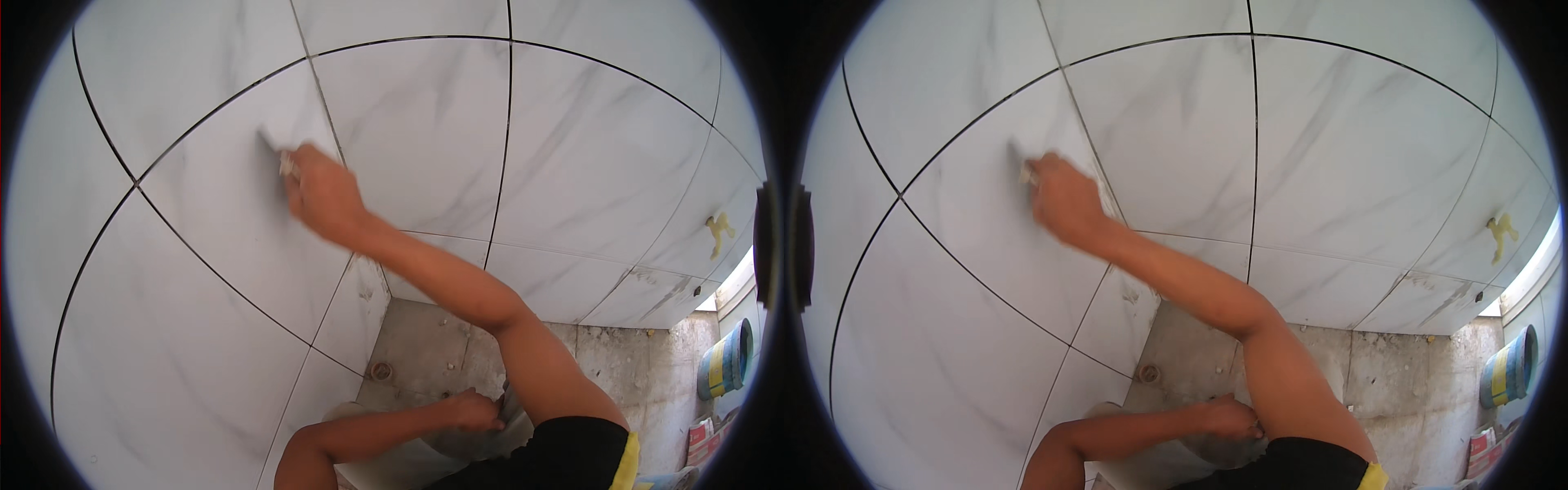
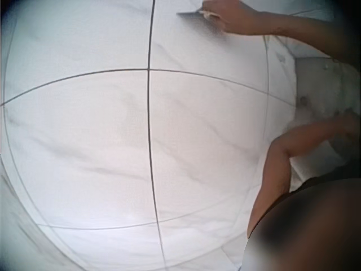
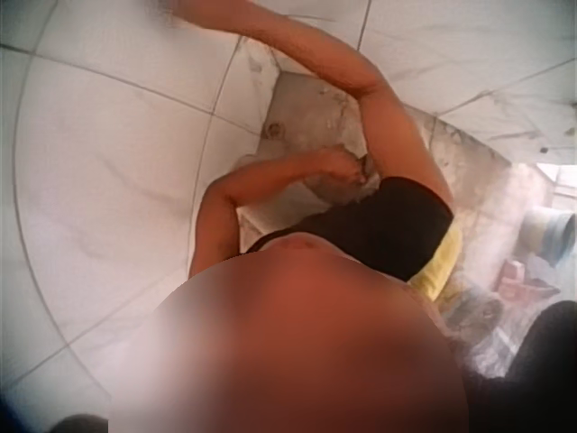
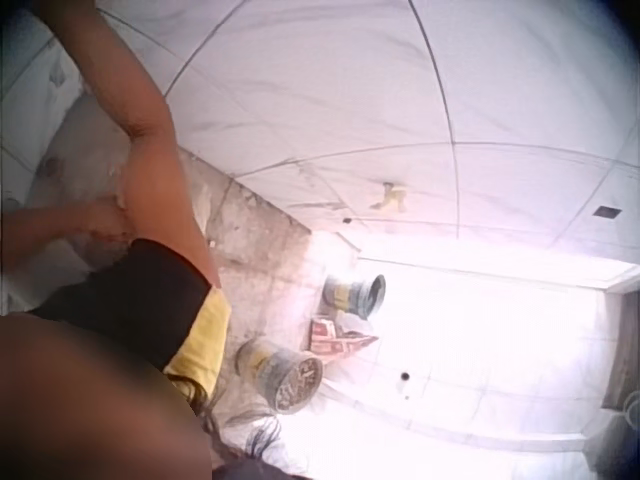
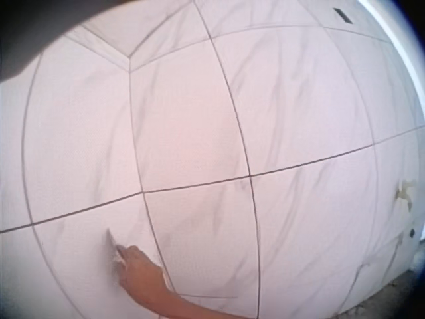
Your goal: Applying grout or putty to tile joints on a wall using a spatula.
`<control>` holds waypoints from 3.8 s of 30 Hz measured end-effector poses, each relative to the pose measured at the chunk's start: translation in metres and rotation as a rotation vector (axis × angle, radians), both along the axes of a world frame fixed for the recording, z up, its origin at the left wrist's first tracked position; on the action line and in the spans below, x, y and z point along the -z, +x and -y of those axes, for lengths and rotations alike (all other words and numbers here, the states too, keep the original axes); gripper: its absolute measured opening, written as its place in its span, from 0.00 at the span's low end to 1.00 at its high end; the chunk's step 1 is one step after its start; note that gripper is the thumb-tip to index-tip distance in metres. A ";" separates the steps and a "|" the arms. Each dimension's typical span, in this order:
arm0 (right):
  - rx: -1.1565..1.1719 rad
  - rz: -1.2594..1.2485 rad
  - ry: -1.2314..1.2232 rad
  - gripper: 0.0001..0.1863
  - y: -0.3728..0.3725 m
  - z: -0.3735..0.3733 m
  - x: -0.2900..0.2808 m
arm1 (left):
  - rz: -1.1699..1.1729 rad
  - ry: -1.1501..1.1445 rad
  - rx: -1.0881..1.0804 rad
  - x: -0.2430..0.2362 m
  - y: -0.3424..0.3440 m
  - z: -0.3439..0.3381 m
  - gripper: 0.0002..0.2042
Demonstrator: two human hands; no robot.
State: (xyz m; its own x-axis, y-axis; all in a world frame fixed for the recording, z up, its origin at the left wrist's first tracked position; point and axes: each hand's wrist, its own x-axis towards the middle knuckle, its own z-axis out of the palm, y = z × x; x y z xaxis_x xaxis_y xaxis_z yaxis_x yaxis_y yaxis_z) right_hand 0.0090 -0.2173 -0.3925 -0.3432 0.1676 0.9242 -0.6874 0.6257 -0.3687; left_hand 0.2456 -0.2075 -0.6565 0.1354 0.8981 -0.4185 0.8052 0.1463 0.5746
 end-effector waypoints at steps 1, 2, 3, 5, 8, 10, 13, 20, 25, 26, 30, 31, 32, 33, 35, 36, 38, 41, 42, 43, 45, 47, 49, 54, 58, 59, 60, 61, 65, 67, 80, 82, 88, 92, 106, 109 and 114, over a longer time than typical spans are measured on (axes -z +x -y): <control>0.013 -0.007 0.002 0.06 -0.008 -0.011 -0.003 | -0.011 -0.037 0.025 -0.011 0.000 -0.002 0.37; 0.108 0.076 -0.048 0.07 -0.030 -0.033 -0.004 | -0.020 -0.071 0.053 -0.015 0.002 -0.007 0.37; 0.199 0.169 -0.101 0.07 -0.051 -0.055 -0.002 | -0.015 -0.067 0.064 -0.009 0.006 -0.012 0.37; 0.157 0.385 -0.251 0.08 -0.057 -0.075 -0.020 | -0.034 -0.014 0.146 0.006 0.008 -0.013 0.36; 0.115 0.170 -0.068 0.07 -0.032 -0.034 -0.002 | -0.039 -0.010 0.067 0.015 0.009 -0.007 0.36; 0.084 0.157 -0.047 0.08 -0.034 -0.040 -0.013 | -0.061 0.012 0.173 0.026 0.002 -0.012 0.36; 0.219 0.222 -0.163 0.09 -0.068 -0.069 -0.010 | -0.037 0.004 0.219 0.018 0.011 -0.017 0.35; 0.179 0.210 -0.172 0.10 -0.064 -0.068 -0.021 | -0.036 -0.005 0.141 -0.004 0.004 -0.014 0.32; 0.208 0.258 -0.150 0.10 -0.068 -0.074 -0.029 | -0.035 0.017 0.118 0.000 0.008 -0.014 0.33; 0.207 0.262 -0.148 0.10 -0.067 -0.072 -0.026 | -0.040 -0.023 0.134 -0.007 0.009 -0.013 0.33; 0.203 0.295 -0.112 0.10 -0.069 -0.070 -0.024 | -0.048 -0.042 0.180 -0.012 0.006 -0.019 0.35; 0.223 0.260 -0.119 0.10 -0.067 -0.070 -0.021 | -0.001 -0.115 0.129 -0.031 0.008 -0.017 0.36; 0.226 0.266 -0.123 0.10 -0.066 -0.072 -0.021 | 0.046 -0.190 0.079 -0.042 0.010 -0.016 0.37; 0.223 0.316 -0.110 0.09 -0.066 -0.076 -0.023 | 0.051 -0.194 0.083 -0.034 0.013 -0.016 0.37; 0.204 0.351 -0.096 0.09 -0.065 -0.070 -0.030 | -0.053 -0.043 0.103 -0.012 0.011 -0.014 0.39; 0.195 0.305 -0.108 0.09 -0.063 -0.065 -0.029 | -0.059 -0.045 0.099 -0.002 0.010 -0.012 0.39; 0.190 0.268 -0.121 0.09 -0.062 -0.066 -0.027 | -0.042 0.029 0.062 0.005 0.015 -0.010 0.38; 0.167 0.272 -0.138 0.10 -0.063 -0.060 -0.030 | -0.144 0.020 0.244 0.001 0.005 -0.012 0.37; 0.179 0.260 -0.075 0.11 -0.058 -0.052 -0.024 | -0.147 0.018 0.228 0.001 0.009 -0.009 0.37; 0.194 0.232 -0.008 0.11 -0.057 -0.050 -0.026 | -0.112 0.008 0.145 0.004 0.010 -0.010 0.36; 0.213 0.256 -0.085 0.11 -0.068 -0.076 -0.035 | -0.071 0.007 0.068 -0.003 0.017 -0.014 0.35; 0.177 0.342 -0.155 0.11 -0.067 -0.084 -0.040 | -0.083 0.030 0.084 -0.017 0.014 -0.013 0.34; 0.215 0.221 -0.092 0.11 -0.068 -0.062 -0.021 | -0.067 0.039 0.107 0.004 0.015 -0.016 0.33; -0.110 0.065 0.290 0.23 0.034 0.016 0.008 | -0.107 0.081 0.114 0.023 0.006 -0.005 0.32; 0.364 0.050 0.012 0.20 -0.021 -0.020 -0.049 | -0.084 0.049 0.056 -0.003 0.017 -0.012 0.26; 0.367 0.115 0.031 0.20 -0.020 -0.009 -0.048 | -0.103 0.038 0.085 0.001 0.017 -0.013 0.25; 0.373 0.180 0.050 0.21 -0.017 0.005 -0.044 | -0.102 0.032 0.080 0.007 0.020 -0.013 0.25; 0.196 0.020 0.115 0.23 0.000 0.032 -0.034 | -0.083 0.016 0.093 0.011 0.013 -0.011 0.25; 0.011 -0.309 0.397 0.29 0.063 0.059 -0.032 | -0.090 0.059 0.033 -0.006 0.010 0.002 0.28; 0.166 -0.034 0.304 0.24 0.034 0.026 -0.062 | -0.098 0.036 0.094 -0.011 0.012 -0.004 0.26; -0.860 0.559 -0.217 0.10 0.064 0.008 -0.076 | -0.082 0.021 0.038 -0.011 0.008 0.000 0.31; -0.920 0.587 -0.370 0.11 0.060 0.011 -0.073 | -0.090 0.014 0.031 -0.018 0.007 -0.001 0.31; -0.919 0.558 -0.292 0.11 0.066 0.025 -0.068 | -0.114 0.038 0.158 -0.002 0.006 -0.004 0.25; -1.037 0.653 -0.469 0.10 0.066 0.013 -0.077 | -0.088 0.131 -0.062 0.000 0.012 -0.003 0.22; -0.840 0.693 -0.321 0.12 0.060 0.001 -0.076 | -0.119 0.097 0.118 0.006 0.014 -0.002 0.16; -0.901 0.549 -0.299 0.15 0.046 -0.004 -0.064 | -0.123 0.148 0.180 0.012 0.013 -0.009 0.22; -0.761 0.685 -0.051 0.23 0.027 -0.004 -0.046 | -0.086 0.063 0.077 0.009 0.009 0.001 0.27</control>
